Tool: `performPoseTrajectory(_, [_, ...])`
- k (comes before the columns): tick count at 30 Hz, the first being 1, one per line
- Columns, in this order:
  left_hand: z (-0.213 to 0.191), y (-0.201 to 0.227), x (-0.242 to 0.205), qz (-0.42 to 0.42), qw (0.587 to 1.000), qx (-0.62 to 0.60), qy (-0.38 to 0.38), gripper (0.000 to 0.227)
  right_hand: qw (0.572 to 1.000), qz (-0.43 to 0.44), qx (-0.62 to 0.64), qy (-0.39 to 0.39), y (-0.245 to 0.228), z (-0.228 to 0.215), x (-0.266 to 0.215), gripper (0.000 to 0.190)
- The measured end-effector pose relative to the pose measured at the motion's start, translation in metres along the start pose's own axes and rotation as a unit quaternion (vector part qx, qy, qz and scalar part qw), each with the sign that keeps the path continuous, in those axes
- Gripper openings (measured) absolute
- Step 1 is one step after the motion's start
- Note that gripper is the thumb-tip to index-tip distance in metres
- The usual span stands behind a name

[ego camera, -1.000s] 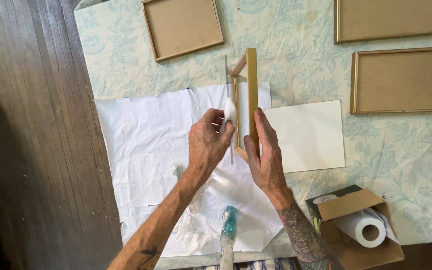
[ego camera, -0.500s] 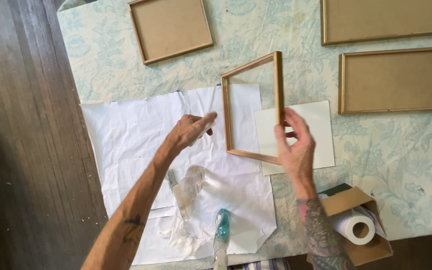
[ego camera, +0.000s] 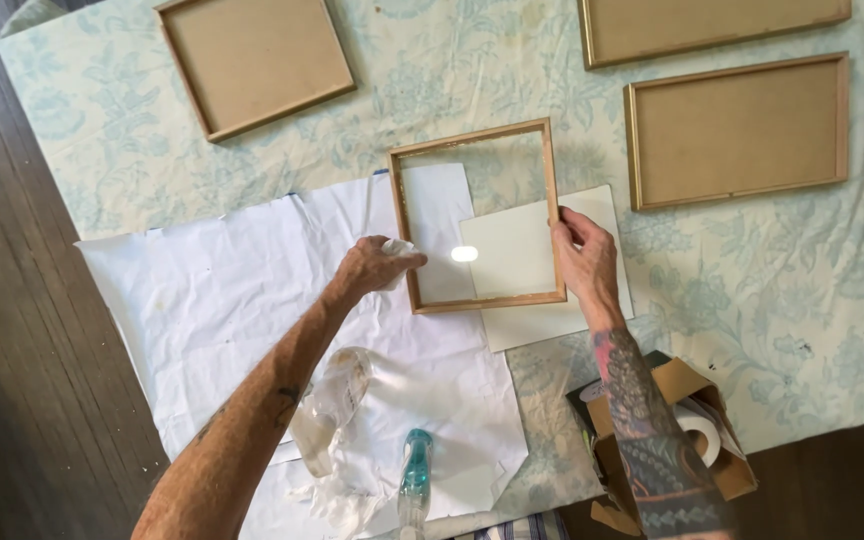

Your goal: Cleaning picture frames and glass inserts with a cloth and spray cleaner

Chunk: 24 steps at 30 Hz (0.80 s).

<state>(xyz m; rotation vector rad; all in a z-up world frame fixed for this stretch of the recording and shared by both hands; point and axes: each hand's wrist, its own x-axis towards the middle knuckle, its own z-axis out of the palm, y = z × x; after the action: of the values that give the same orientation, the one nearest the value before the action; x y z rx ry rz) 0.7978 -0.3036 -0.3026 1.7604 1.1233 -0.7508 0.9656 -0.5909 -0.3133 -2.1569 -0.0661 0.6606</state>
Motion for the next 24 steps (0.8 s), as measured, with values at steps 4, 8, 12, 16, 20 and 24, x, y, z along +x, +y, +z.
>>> performPoseTrajectory(4, [0.026, 0.007, 0.003, 0.004, 0.998, -0.056, 0.011, 0.074, 0.999, -0.014, -0.031, 0.007, 0.017, 0.002, 0.012, 0.036])
performPoseTrajectory(8, [0.014, 0.031, -0.022, -0.009, 0.997, -0.074, 0.034, 0.073, 0.996, -0.086, -0.024, 0.017, 0.014, -0.006, 0.037, 0.037])
performPoseTrajectory(12, [-0.008, 0.061, -0.01, 0.012, 0.991, -0.11, 0.081, 0.081, 0.995, -0.089, -0.039, 0.012, -0.023, -0.007, 0.078, 0.036])
performPoseTrajectory(16, [-0.021, 0.079, 0.036, 0.064, 0.981, -0.135, 0.127, 0.074, 0.993, -0.113, -0.041, 0.016, -0.025, 0.007, 0.148, 0.038])
performPoseTrajectory(20, [-0.03, 0.101, 0.063, 0.073, 0.979, -0.128, 0.143, 0.083, 0.987, -0.148, -0.061, 0.035, -0.026, 0.019, 0.199, 0.034])
performPoseTrajectory(24, [-0.028, 0.101, 0.076, 0.056, 0.978, -0.143, 0.141, 0.095, 0.983, -0.137, -0.118, 0.002, -0.021, 0.028, 0.218, 0.036])
